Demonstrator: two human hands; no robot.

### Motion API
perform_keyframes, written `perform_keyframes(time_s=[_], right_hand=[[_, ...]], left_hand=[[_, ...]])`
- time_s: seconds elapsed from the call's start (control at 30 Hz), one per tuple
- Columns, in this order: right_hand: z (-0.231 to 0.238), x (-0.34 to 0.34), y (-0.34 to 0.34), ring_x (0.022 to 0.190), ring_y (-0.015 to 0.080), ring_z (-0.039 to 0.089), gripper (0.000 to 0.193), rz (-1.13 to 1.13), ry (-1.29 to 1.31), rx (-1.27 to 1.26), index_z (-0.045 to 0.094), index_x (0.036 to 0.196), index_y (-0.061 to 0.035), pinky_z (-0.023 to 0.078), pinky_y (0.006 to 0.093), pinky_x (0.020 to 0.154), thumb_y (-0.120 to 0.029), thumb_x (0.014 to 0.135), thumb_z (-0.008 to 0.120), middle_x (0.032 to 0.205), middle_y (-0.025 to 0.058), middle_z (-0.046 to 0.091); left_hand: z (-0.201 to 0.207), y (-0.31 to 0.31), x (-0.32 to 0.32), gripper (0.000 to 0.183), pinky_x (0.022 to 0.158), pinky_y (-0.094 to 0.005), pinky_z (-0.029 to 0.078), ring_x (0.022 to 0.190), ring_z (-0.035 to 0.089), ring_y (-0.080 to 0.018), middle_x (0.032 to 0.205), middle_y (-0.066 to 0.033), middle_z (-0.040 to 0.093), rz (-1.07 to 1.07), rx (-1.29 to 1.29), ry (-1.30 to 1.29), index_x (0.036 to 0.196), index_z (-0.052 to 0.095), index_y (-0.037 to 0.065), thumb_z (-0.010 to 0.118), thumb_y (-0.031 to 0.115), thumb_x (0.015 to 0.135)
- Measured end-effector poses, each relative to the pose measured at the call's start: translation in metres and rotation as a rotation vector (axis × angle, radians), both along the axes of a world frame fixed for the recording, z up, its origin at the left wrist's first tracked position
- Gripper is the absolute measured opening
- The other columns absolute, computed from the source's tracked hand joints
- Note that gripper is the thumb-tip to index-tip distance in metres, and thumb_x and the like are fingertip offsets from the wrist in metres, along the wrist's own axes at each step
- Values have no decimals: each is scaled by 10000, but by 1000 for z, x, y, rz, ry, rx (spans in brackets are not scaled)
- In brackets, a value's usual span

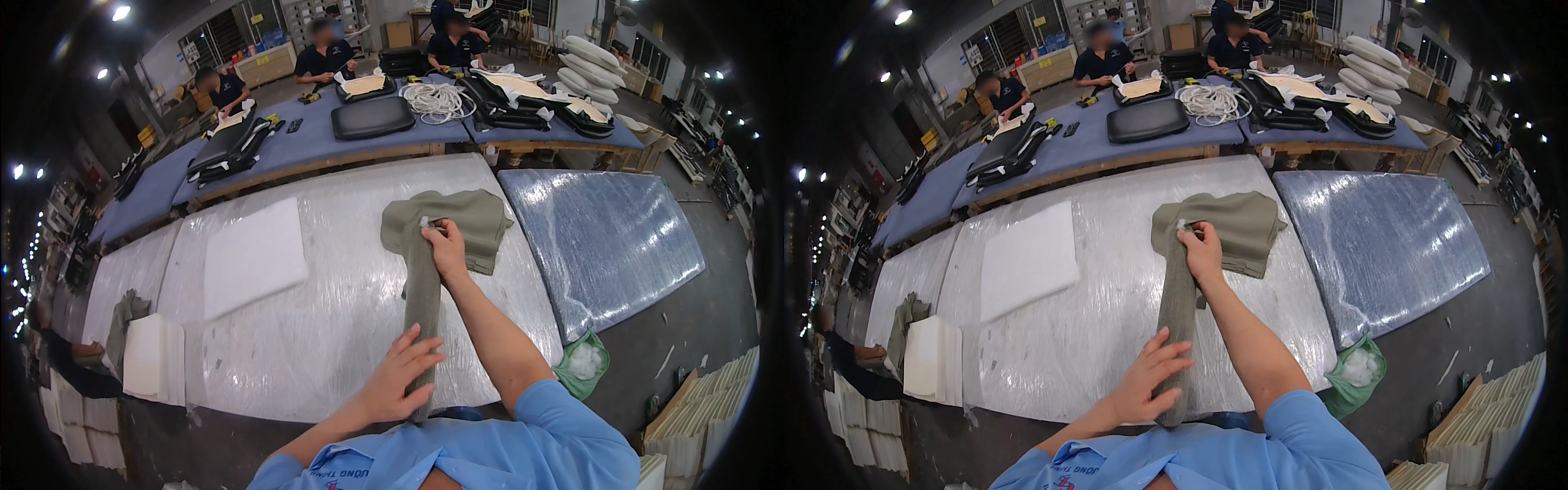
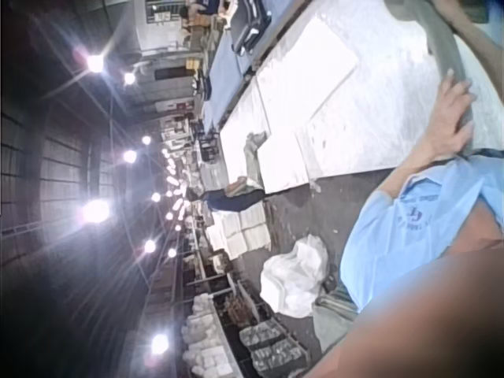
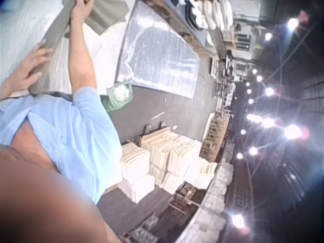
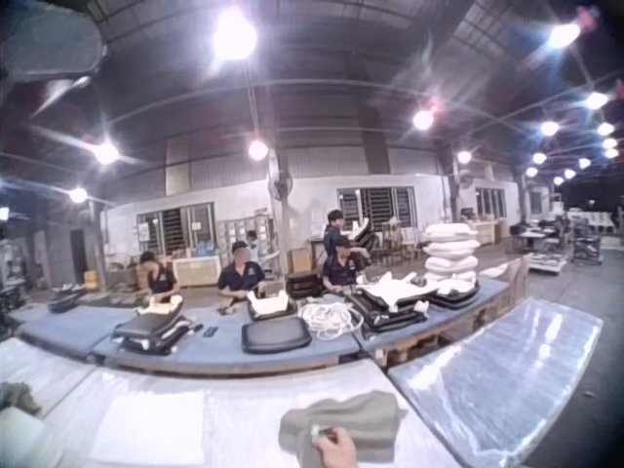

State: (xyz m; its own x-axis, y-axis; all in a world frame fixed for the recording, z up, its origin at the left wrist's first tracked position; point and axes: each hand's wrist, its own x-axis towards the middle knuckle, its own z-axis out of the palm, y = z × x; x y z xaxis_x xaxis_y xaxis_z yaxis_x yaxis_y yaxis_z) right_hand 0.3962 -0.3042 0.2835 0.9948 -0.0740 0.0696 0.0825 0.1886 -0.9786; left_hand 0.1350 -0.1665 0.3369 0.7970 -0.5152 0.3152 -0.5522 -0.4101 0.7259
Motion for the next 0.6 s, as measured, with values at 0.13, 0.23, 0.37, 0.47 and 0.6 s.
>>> perform_keyframes(time_s=[0.13,0.23,0.37,0.47,0.6], right_hand=[[-3,-7,16,905,140,599,332,3,-31,39,635,1147,0,483,293,822,-181,891,745,1004,57,671],[-11,-3,12,929,127,581,266,-21,8,71,638,1147,0,473,288,850,-212,987,642,1010,57,667],[-25,-5,18,949,123,567,254,-72,-38,113,637,1157,0,466,290,860,-205,1051,531,1031,58,662],[-32,-5,19,969,137,569,244,-44,4,197,632,1164,3,463,296,877,-180,1057,510,1051,55,659],[-39,-1,13,939,133,557,258,-133,-51,116,614,1188,10,462,292,877,-177,1061,492,1066,62,647]], left_hand=[[-8,7,45,547,1269,-518,145,1555,172,-427,1601,-166,392,30,22,23,1474,498,25,555,93,935],[-11,-3,90,616,1269,-497,172,1556,159,-436,1645,-175,313,108,24,7,1542,394,15,506,92,942],[-15,-10,156,692,1282,-440,136,1579,115,-388,1684,-212,206,263,26,43,1589,281,-26,474,112,939],[-8,-14,192,718,1281,-408,157,1579,131,-370,1683,-235,191,329,134,72,1581,264,-61,475,152,928],[-4,-22,224,664,1239,-402,271,1517,305,-373,1614,-255,332,375,195,48,1532,374,-56,487,173,919]])
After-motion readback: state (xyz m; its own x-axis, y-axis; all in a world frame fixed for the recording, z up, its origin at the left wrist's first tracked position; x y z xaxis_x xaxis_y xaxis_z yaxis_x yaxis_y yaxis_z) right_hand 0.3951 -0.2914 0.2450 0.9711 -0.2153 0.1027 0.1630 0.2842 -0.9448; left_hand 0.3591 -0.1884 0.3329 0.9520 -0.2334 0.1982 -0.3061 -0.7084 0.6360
